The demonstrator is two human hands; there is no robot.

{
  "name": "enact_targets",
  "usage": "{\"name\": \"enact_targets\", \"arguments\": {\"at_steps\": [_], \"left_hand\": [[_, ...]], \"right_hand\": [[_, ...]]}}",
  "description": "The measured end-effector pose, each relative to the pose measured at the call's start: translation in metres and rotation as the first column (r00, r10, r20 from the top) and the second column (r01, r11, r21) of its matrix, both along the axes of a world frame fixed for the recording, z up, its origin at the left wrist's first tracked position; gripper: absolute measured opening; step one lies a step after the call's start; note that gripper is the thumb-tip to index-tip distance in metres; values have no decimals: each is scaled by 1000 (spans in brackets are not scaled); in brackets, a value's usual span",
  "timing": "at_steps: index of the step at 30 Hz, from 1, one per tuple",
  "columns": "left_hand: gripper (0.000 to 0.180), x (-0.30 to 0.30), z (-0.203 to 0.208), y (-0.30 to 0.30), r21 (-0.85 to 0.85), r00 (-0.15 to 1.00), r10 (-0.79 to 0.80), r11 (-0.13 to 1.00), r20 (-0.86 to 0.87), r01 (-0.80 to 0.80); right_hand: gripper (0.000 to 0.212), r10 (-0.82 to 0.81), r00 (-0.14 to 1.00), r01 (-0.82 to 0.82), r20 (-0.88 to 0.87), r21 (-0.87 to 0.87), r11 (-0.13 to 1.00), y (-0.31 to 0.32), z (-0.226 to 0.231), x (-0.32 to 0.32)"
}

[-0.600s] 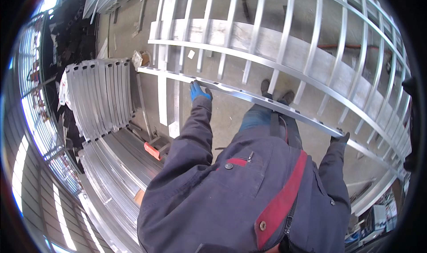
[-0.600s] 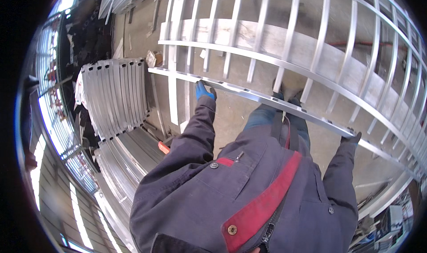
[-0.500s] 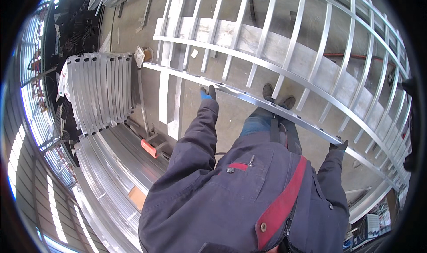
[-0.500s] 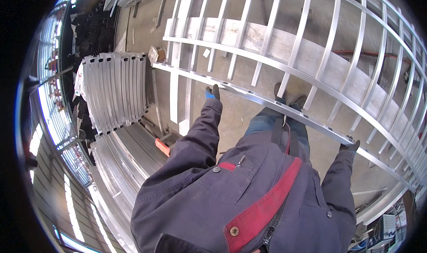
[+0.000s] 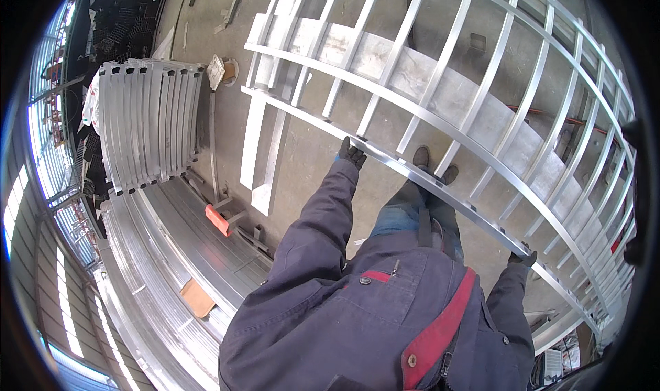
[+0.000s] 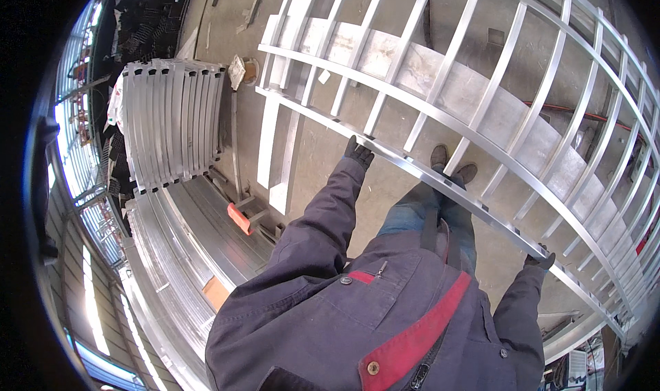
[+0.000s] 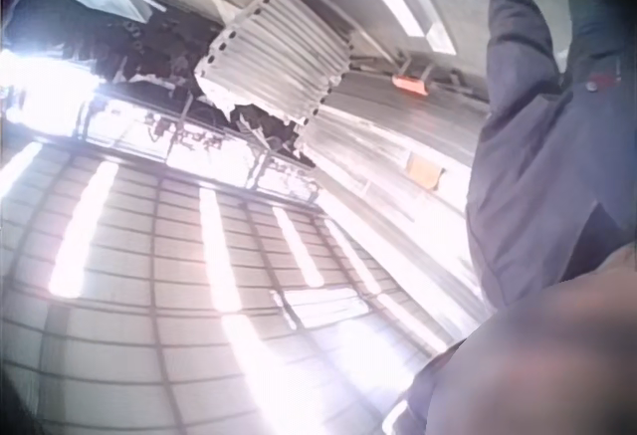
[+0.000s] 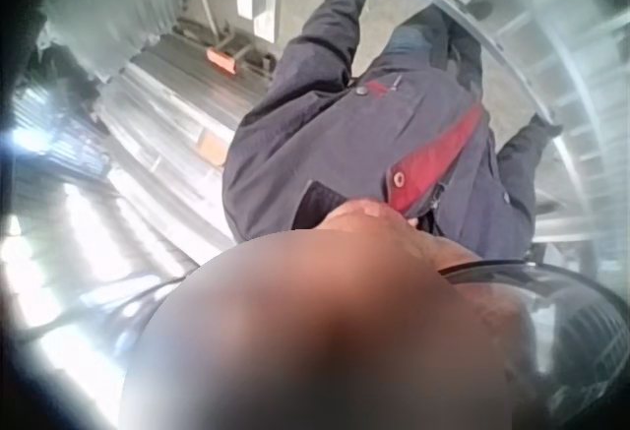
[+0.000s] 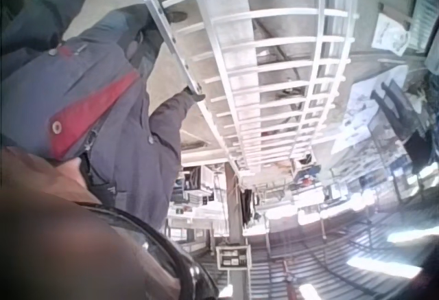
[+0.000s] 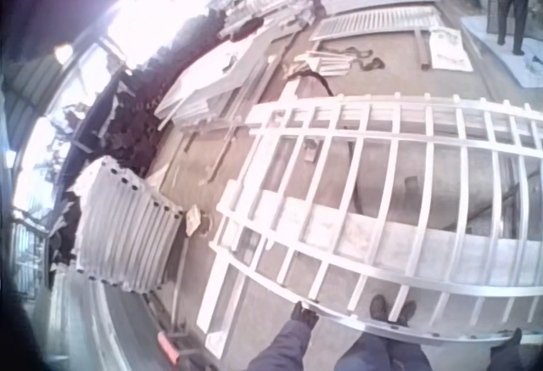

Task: The person assembles a large metal frame by inserting horizontal metal bars into a vertical grid structure. They repeatedly lift, align, and place bars into slots, then reposition and adjust the frame on the floor. The person handles multiple metal bars and the frame structure throughout the clip.

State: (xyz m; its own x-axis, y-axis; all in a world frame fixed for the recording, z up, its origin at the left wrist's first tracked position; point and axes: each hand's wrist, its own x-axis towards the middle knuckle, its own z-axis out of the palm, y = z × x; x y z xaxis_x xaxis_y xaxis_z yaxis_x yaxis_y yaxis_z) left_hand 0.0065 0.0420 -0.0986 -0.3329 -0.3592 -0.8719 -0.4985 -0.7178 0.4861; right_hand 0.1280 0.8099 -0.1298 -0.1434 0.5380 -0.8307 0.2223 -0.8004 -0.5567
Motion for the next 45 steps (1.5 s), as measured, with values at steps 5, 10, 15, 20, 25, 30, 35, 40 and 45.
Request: {"name": "enact_targets", "arguments": {"at_steps": [5,10,15,20,25,30,35,40,45], "left_hand": [[49,-4,-11,-9,-14,989,148,989,18,-148],[43,-10,-7,-19,24,991,132,991,-32,-131],[49,-18,-23,-29,34,989,121,992,84,-124],[47,-20,-31,-36,84,999,23,996,26,-25],[47,-24,-3,-34,41,998,-10,999,63,8],[47,-33,6,-32,38,996,-58,998,70,55],[46,-32,-4,-40,46,988,-126,991,84,123],[46,-26,7,-42,46,980,-183,983,82,180],[62,-13,22,-13,21,997,-59,998,48,59]], "right_hand": [[52,-14,1000,15,18,-35,999,-10,1,-3],[52,-46,998,47,40,-26,999,-20,4,-13],[56,-13,1000,14,11,-65,998,-9,-13,-2],[66,83,995,-81,63,-31,996,7,-32,9],[59,-52,994,52,101,4,999,-6,-20,-7],[72,51,995,-47,86,-54,997,-23,-7,-22],[71,62,988,-61,139,-12,998,-24,-13,-22],[52,-58,994,60,90,-17,998,-29,-5,-22],[49,-176,980,181,94,-52,982,-43,10,-35]]}}
